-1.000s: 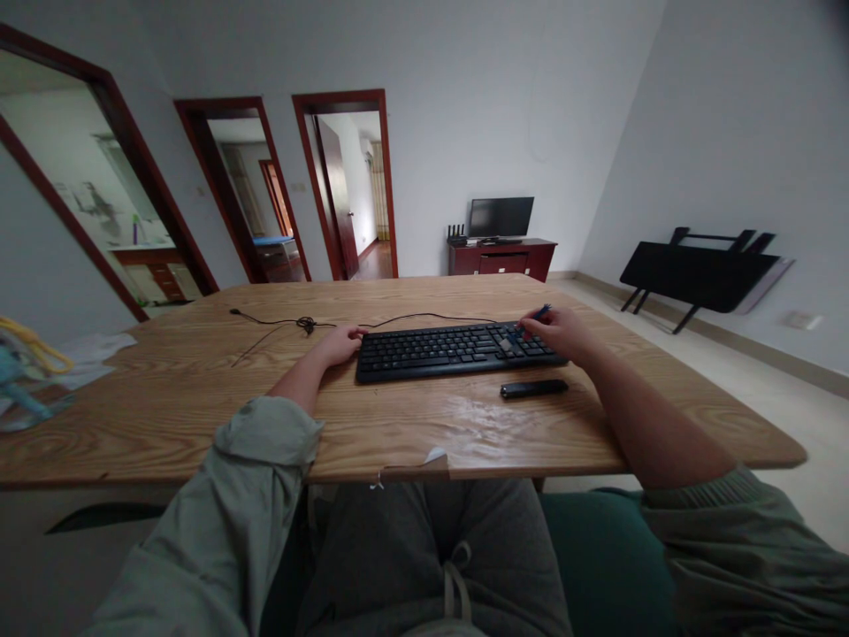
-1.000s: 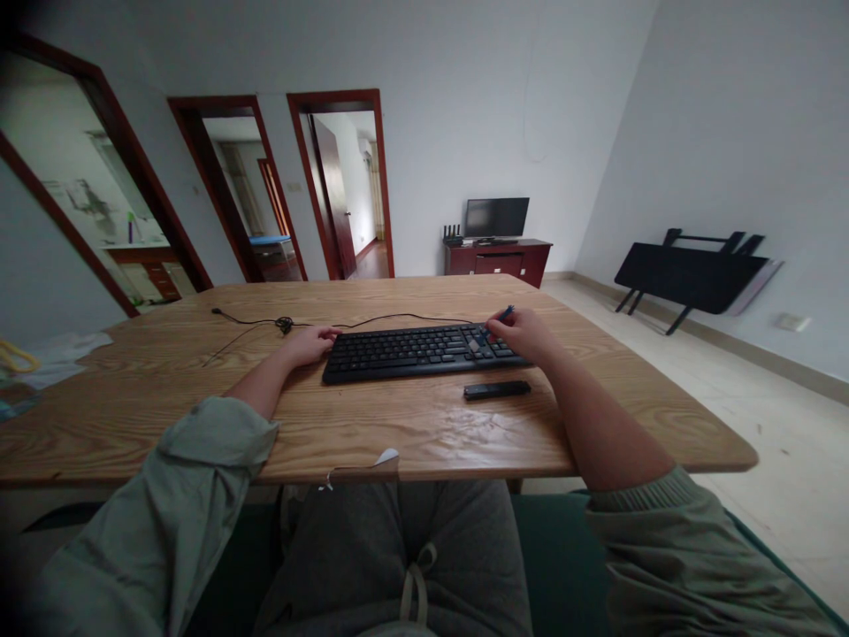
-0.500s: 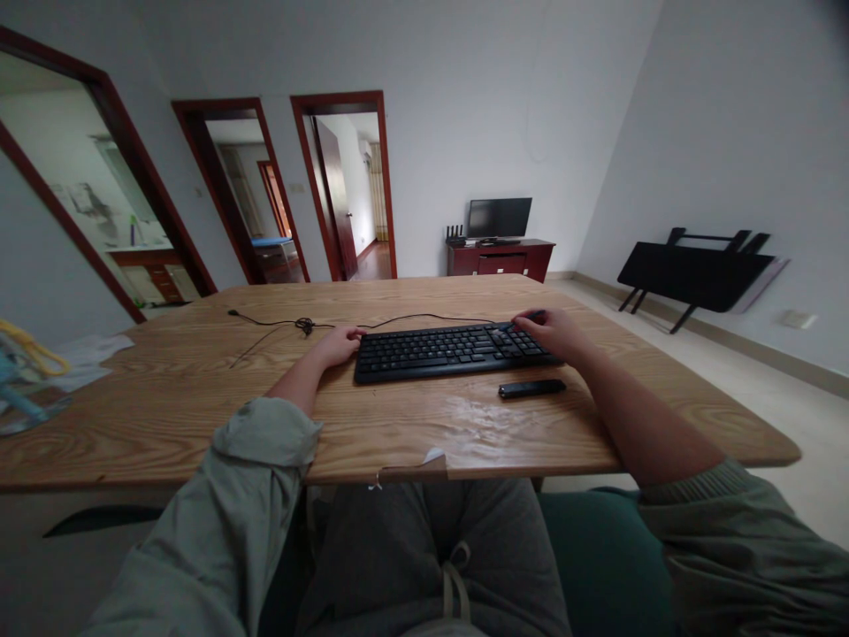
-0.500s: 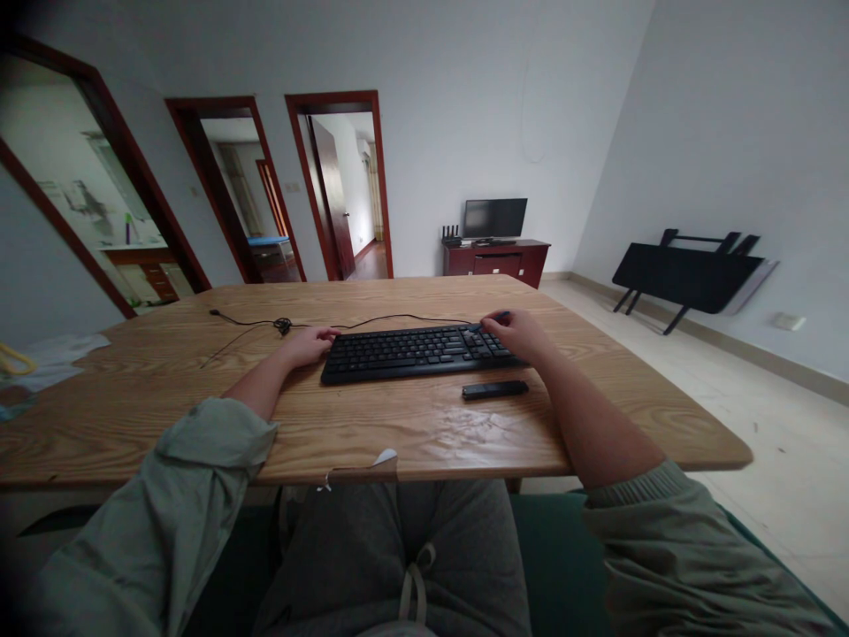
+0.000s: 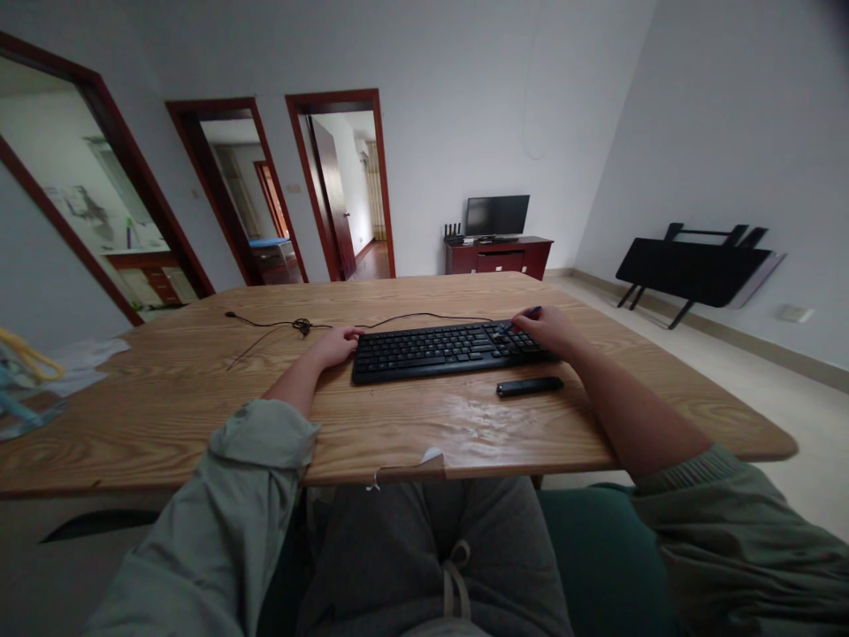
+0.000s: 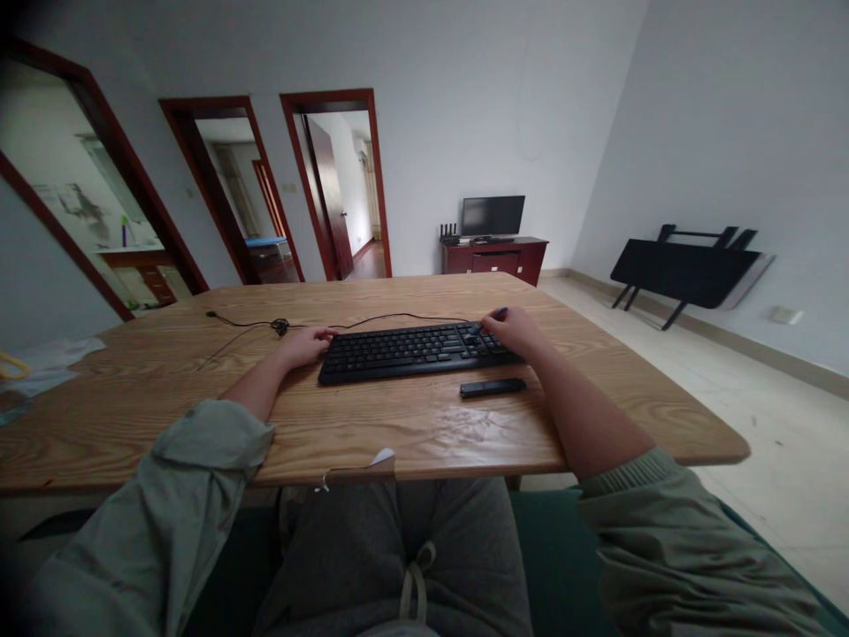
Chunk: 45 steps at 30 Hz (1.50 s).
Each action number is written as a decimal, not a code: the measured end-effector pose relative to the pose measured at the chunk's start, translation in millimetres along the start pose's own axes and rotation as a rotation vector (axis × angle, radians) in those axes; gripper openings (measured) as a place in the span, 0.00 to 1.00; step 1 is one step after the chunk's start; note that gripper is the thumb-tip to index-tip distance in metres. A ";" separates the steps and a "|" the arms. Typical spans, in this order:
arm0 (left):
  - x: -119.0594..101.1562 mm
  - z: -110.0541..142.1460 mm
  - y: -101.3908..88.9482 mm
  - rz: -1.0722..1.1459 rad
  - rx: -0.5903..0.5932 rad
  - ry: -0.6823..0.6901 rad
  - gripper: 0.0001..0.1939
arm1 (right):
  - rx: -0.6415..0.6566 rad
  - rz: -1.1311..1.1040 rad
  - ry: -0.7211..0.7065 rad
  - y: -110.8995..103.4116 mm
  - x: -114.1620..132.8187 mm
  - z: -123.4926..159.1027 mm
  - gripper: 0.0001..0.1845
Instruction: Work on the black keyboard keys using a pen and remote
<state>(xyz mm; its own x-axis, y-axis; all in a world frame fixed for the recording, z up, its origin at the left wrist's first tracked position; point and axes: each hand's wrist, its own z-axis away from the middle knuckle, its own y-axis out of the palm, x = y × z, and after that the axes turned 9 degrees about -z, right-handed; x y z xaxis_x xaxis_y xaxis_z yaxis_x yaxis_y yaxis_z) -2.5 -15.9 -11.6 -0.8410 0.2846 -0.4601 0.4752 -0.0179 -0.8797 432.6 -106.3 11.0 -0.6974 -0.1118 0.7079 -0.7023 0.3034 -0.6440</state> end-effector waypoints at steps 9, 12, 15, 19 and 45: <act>-1.6 1.5 -0.1 -0.004 -0.012 -0.009 0.22 | -0.080 0.110 0.042 -8.8 -2.8 -0.4 0.15; -4.0 3.0 -0.8 -0.017 -0.032 -0.009 0.21 | -0.172 0.117 -0.007 -17.6 6.9 -1.0 0.15; -6.2 4.6 -1.4 -0.001 -0.035 0.008 0.20 | -0.218 0.065 -0.072 -20.2 26.9 -7.0 0.15; -8.0 6.2 -1.3 0.041 -0.038 -0.013 0.20 | -0.077 0.076 -0.106 -0.7 47.1 -22.0 0.16; -12.0 8.4 -4.0 0.044 0.001 -0.039 0.23 | -0.015 0.060 -0.087 11.1 25.0 -30.8 0.14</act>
<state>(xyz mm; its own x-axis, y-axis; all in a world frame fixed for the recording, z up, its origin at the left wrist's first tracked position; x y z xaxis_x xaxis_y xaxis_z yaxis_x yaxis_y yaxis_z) 3.5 -27.3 -3.6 -0.8286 0.2460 -0.5028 0.5119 -0.0305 -0.8585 411.8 -76.6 30.4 -0.7482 -0.1742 0.6402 -0.6573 0.3261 -0.6794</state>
